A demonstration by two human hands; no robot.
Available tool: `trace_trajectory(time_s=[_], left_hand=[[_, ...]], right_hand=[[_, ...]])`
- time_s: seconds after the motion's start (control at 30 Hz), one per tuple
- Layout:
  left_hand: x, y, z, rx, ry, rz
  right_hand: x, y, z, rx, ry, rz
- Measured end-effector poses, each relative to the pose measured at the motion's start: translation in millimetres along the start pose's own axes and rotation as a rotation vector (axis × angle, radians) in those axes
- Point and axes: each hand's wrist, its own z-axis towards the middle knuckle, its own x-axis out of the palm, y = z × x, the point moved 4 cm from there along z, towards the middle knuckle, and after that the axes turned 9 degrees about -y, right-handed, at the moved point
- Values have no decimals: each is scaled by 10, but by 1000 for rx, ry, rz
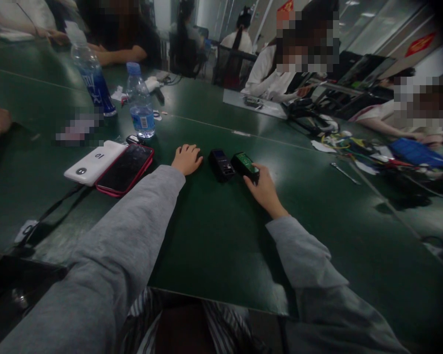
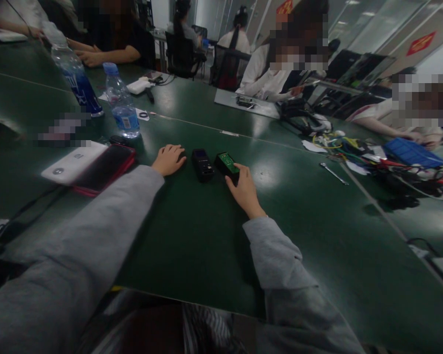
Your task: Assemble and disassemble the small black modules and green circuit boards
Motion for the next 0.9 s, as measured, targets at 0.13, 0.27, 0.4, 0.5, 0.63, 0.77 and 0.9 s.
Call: trace_trajectory(time_s=[0.13, 0.27, 0.4, 0.5, 0.63, 0.77, 0.9], left_hand=[[13, 10, -1, 8, -14, 2], [30, 26, 8, 14, -17, -4], [33, 24, 13, 14, -4, -2], [15, 7, 6, 11, -17, 11], [-13, -21, -9, 4, -16, 15], [-35, -35, -13, -7, -3, 26], [-18, -28, 0, 3, -1, 33]], right_hand=[[0, 4, 5, -5, 0, -5], [3, -1, 5, -5, 4, -8], [6, -7, 5, -16, -5, -4], [16, -14, 9, -13, -8, -15], [37, -6, 15, -36, -11, -32], [29, 18, 18, -46, -17, -33], [-5, 45, 17, -32, -14, -20]])
